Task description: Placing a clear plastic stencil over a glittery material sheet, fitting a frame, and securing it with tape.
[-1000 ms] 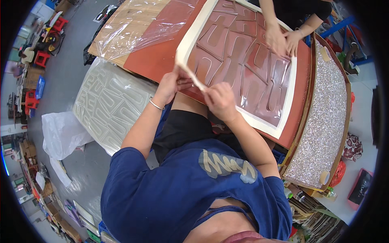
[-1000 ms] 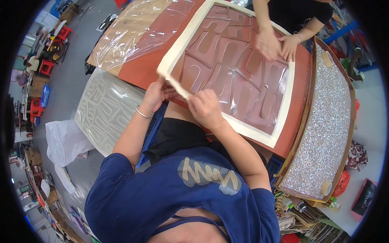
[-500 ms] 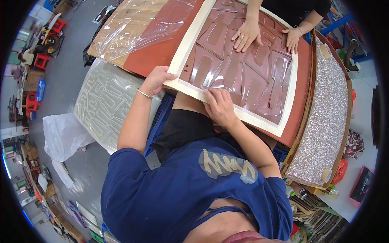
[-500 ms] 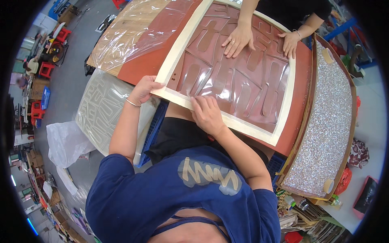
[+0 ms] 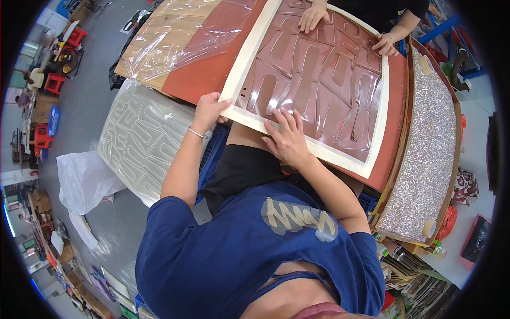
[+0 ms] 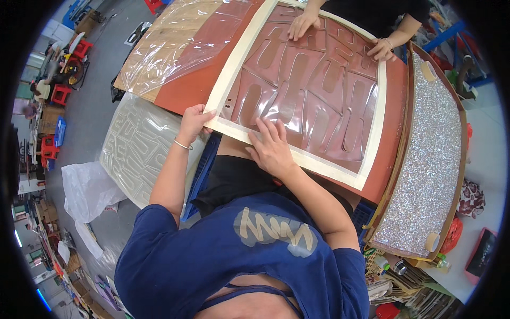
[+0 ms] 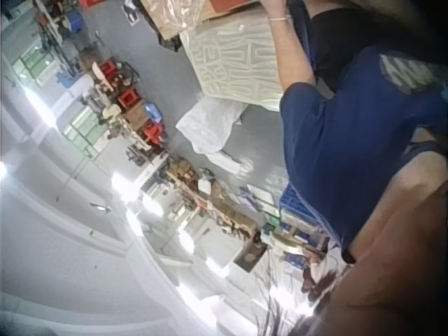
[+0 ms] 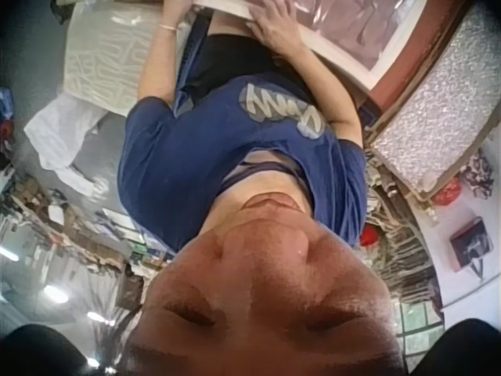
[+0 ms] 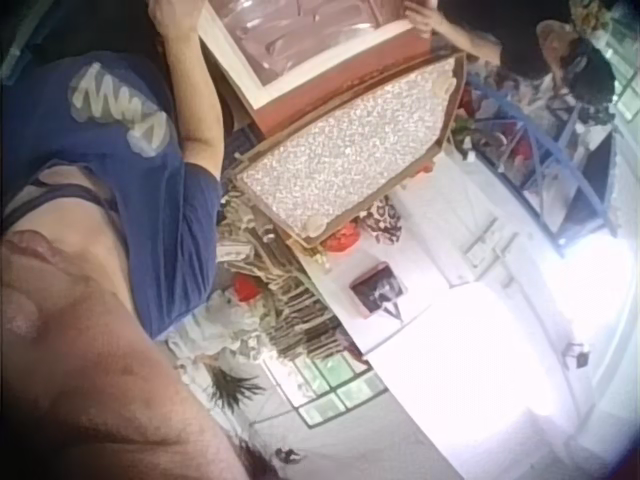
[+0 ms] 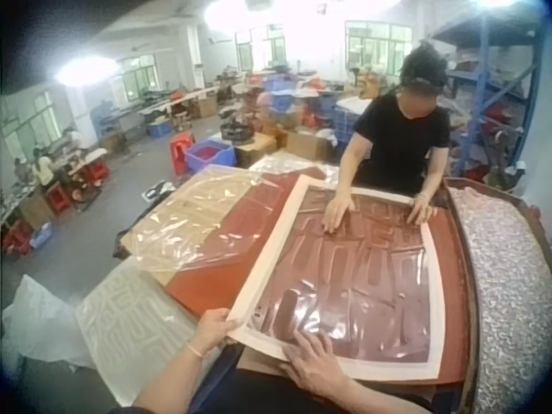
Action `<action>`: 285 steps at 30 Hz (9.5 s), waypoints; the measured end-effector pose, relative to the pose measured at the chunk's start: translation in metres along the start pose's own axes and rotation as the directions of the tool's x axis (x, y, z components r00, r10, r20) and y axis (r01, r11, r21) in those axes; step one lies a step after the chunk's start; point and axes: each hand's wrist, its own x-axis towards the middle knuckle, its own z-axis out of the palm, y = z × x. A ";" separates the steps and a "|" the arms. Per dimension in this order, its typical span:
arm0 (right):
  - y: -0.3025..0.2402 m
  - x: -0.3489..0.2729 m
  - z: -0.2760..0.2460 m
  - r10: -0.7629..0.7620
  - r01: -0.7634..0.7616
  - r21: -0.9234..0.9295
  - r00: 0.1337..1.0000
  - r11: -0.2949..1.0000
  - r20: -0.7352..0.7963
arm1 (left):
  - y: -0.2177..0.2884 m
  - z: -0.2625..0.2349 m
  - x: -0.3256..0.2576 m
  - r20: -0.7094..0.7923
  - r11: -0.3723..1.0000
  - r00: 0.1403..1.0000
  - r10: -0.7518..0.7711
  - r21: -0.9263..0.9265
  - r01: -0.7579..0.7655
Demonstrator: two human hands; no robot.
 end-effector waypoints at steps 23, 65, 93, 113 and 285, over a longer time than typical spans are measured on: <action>0.035 0.098 0.054 0.031 -0.017 -0.167 0.996 0.986 0.081 | -0.007 0.006 -0.018 -0.174 0.991 0.983 0.051 0.129 -0.028; 0.226 0.087 0.010 0.461 -0.402 -0.281 0.867 0.872 0.189 | 0.065 0.113 0.170 0.390 0.228 0.764 0.514 0.796 -0.561; 0.371 -0.001 -0.108 0.861 -0.860 -0.123 0.468 0.496 0.199 | 0.070 0.125 0.169 0.381 0.253 0.740 0.554 0.770 -0.586; 0.086 -0.063 -0.001 0.286 -0.286 -0.036 0.958 0.958 0.000 | 0.063 0.107 0.177 0.398 0.261 0.727 0.560 0.747 -0.611; 0.004 0.037 -0.128 0.092 -0.094 -0.012 0.989 0.996 -0.113 | 0.006 0.178 -0.092 0.088 0.713 0.947 0.307 -0.681 -0.168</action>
